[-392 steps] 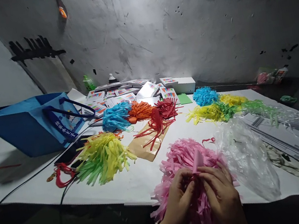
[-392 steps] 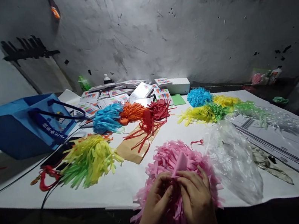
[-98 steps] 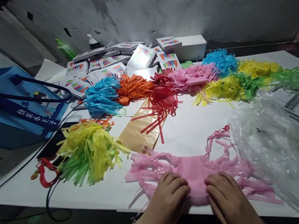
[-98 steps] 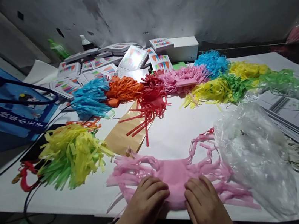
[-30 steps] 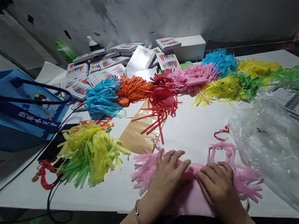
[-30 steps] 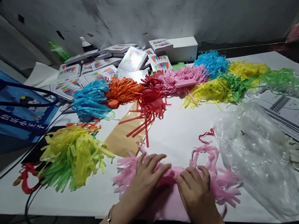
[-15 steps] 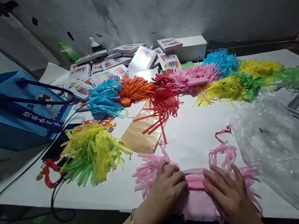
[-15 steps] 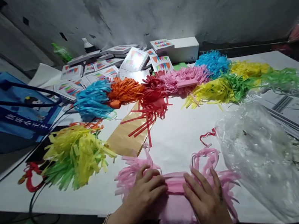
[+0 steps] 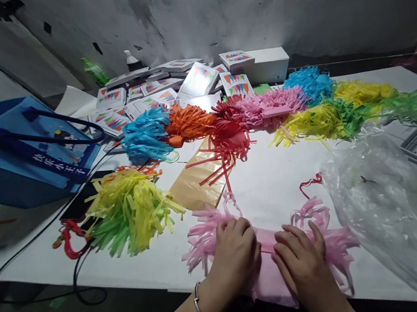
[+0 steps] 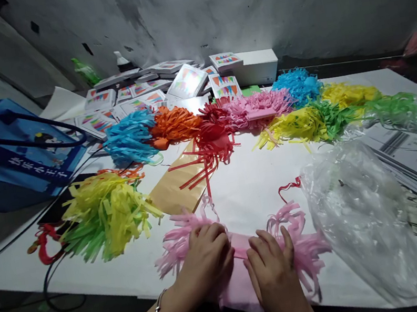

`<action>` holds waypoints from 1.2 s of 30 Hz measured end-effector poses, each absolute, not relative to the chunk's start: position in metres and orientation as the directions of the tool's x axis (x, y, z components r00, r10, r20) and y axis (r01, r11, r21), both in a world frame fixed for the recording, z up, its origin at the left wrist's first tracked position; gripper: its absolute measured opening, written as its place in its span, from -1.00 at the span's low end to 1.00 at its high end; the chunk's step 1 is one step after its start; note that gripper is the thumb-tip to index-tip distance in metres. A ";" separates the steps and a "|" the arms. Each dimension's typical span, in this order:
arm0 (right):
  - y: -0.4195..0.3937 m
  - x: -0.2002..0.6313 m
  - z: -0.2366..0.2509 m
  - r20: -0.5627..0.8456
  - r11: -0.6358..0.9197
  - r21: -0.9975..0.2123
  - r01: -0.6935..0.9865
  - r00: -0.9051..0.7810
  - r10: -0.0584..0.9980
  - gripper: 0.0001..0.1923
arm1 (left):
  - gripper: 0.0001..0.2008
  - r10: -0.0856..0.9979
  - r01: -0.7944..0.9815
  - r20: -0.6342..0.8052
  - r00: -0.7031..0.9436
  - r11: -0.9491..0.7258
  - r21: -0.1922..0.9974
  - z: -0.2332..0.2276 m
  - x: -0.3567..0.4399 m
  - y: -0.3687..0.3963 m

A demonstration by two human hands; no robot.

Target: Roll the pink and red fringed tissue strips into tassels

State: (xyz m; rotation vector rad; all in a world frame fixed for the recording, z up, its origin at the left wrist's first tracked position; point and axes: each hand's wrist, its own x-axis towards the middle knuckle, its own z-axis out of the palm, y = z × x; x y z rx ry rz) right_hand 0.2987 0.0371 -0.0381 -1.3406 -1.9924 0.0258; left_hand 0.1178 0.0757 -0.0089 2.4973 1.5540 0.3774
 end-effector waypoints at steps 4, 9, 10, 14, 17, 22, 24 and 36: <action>0.037 0.301 -0.040 0.539 0.443 -0.431 0.786 -0.170 0.825 -0.79 | -0.93 0.800 0.755 0.288 0.527 -0.596 0.275 -0.014 0.110 0.076; 0.037 0.298 -0.035 0.547 0.438 -0.457 0.774 -0.144 0.825 -0.79 | -0.94 0.656 0.639 0.387 0.648 -0.745 0.193 -0.019 0.104 0.077; 0.038 0.296 -0.034 0.555 0.452 -0.436 0.778 -0.163 0.816 -0.81 | -0.94 0.644 0.625 0.395 0.656 -0.756 0.194 -0.019 0.105 0.077; 0.041 0.290 -0.036 0.589 0.522 -0.370 0.769 -0.240 0.772 -0.75 | -0.94 0.610 0.584 0.381 0.695 -0.788 0.195 -0.020 0.108 0.078; 0.039 0.294 -0.042 0.590 0.529 -0.363 0.767 -0.250 0.767 -0.73 | -0.95 0.613 0.583 0.345 0.711 -0.788 0.197 -0.023 0.108 0.078; 0.029 0.313 -0.048 0.578 0.479 -0.362 0.800 -0.211 0.789 -0.77 | -0.92 0.689 0.612 0.331 0.645 -0.725 0.316 -0.028 0.105 0.076; 0.026 0.318 -0.047 0.561 0.447 -0.384 0.808 -0.181 0.808 -0.82 | -0.92 0.732 0.630 0.306 0.609 -0.681 0.375 -0.026 0.107 0.074; 0.031 0.299 -0.036 0.475 0.255 -0.467 0.846 -0.003 0.880 -0.72 | -0.96 0.781 0.767 0.051 0.623 -0.622 0.157 0.002 0.127 0.078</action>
